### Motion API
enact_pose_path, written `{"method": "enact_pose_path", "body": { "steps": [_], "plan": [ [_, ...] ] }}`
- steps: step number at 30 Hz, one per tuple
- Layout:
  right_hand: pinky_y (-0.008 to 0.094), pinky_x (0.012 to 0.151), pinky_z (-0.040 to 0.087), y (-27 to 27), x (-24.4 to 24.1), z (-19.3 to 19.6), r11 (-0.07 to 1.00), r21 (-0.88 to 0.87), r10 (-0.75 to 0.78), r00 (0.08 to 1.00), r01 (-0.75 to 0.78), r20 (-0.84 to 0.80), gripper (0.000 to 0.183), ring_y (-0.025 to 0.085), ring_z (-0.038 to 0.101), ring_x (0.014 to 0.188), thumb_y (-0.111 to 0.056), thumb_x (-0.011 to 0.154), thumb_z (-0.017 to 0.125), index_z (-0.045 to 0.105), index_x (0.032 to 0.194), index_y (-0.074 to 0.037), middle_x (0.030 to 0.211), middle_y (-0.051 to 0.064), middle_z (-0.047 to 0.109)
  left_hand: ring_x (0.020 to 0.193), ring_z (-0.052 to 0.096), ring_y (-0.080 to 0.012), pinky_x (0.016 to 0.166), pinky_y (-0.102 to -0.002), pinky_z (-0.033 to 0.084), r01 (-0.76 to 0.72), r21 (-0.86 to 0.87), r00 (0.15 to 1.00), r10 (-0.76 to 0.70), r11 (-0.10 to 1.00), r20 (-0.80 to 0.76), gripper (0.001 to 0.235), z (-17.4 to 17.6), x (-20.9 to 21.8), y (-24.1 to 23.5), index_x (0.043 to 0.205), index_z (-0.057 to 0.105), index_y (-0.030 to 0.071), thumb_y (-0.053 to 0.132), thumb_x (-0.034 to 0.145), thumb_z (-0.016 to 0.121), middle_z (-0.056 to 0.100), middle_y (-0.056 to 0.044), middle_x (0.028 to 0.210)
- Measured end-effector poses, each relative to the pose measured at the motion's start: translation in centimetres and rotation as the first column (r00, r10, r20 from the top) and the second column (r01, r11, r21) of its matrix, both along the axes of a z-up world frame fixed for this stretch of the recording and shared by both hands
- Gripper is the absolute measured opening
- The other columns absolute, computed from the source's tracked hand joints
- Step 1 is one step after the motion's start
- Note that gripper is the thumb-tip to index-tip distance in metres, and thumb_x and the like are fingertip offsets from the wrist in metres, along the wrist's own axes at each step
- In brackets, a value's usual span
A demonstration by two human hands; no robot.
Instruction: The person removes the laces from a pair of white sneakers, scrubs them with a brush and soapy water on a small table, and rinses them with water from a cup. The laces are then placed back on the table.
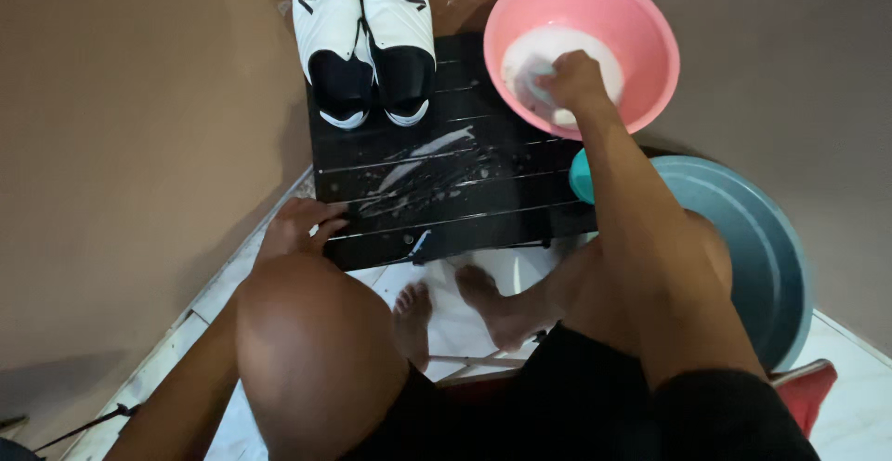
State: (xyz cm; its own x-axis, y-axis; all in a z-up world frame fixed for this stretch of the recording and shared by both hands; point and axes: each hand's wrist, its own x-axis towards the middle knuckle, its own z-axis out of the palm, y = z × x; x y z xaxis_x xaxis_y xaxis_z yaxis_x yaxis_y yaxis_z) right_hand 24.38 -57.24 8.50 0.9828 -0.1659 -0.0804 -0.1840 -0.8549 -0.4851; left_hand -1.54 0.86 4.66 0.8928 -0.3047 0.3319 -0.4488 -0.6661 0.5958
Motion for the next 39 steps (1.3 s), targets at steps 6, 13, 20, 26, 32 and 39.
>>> {"method": "enact_pose_path", "body": {
  "steps": [6, 13, 20, 26, 32, 39],
  "plan": [
    [0.056, 0.077, 0.055, 2.5, 0.7, 1.3, 0.994, -0.061, -0.088, 0.996, 0.087, -0.010, 0.042, 0.032, 0.071, 0.076, -0.038, 0.112, 0.083, 0.069, 0.079, -0.016, 0.078, 0.007, 0.073, 0.113, 0.076, -0.0304, 0.103, -0.046, 0.059, 0.088, -0.006, 0.992, -0.087, 0.996, 0.095, 0.025, -3.8, 0.4, 0.6, 0.130, 0.098, 0.015, 0.016, 0.106, 0.099, 0.089, -0.009, 0.118],
    [0.062, 0.074, 0.056, 18.6, -12.0, 9.1, 0.970, 0.099, 0.156, 0.880, -0.222, 0.448, 0.047, 0.047, 0.075, 0.087, -0.044, 0.119, 0.075, 0.080, 0.106, 0.001, 0.091, 0.025, 0.081, 0.101, 0.083, -0.0252, 0.093, -0.047, 0.058, -0.076, 0.072, 0.979, 0.060, 0.995, 0.193, 0.042, -2.1, -0.8, -1.0, 0.137, 0.096, 0.029, 0.038, 0.098, 0.108, 0.091, 0.000, 0.107],
    [0.057, 0.088, 0.068, 32.7, -23.6, 0.3, 0.872, 0.388, 0.368, 0.922, -0.298, -0.120, 0.063, 0.048, 0.090, 0.109, -0.059, 0.113, 0.070, 0.088, 0.125, 0.000, 0.106, 0.024, 0.090, 0.099, 0.080, -0.0379, 0.089, -0.057, 0.063, -0.086, 0.053, 0.979, 0.074, 0.995, 0.188, 0.011, -7.2, 1.2, -1.1, 0.105, 0.096, 0.017, 0.025, 0.099, 0.102, 0.088, -0.008, 0.097],
    [0.057, 0.091, 0.067, 28.0, -24.1, 2.0, 0.910, 0.299, 0.320, 0.945, -0.288, -0.062, 0.048, 0.043, 0.088, 0.098, -0.051, 0.120, 0.067, 0.088, 0.115, -0.008, 0.100, 0.021, 0.089, 0.108, 0.080, -0.0338, 0.098, -0.055, 0.064, 0.021, 0.165, 0.995, -0.036, 0.986, 0.088, 0.024, -3.4, 0.5, -1.4, 0.099, 0.087, 0.017, 0.034, 0.115, 0.089, 0.083, -0.003, 0.100],
    [0.068, 0.096, 0.072, 12.5, -12.3, -2.1, 0.960, -0.270, -0.051, 0.996, 0.070, 0.079, 0.062, 0.050, 0.090, 0.111, -0.069, 0.106, 0.084, 0.083, 0.127, -0.011, 0.108, 0.022, 0.089, 0.106, 0.079, -0.0360, 0.090, -0.055, 0.061, 0.043, 0.094, 0.978, -0.061, 0.995, 0.198, 0.023, -3.9, 0.6, -1.4, 0.094, 0.086, 0.016, 0.032, 0.107, 0.095, 0.085, -0.006, 0.098],
    [0.066, 0.090, 0.071, 31.2, -24.0, 2.3, 0.874, 0.435, 0.227, 0.973, -0.218, 0.031, 0.050, 0.053, 0.089, 0.099, -0.043, 0.117, 0.073, 0.086, 0.130, 0.003, 0.106, 0.033, 0.088, 0.103, 0.083, -0.0417, 0.086, -0.056, 0.066, 0.119, 0.048, 0.983, -0.125, 0.992, 0.133, 0.022, -6.9, 1.9, -0.3, 0.095, 0.086, 0.012, 0.028, 0.105, 0.098, 0.087, -0.012, 0.099]
  ]
}}
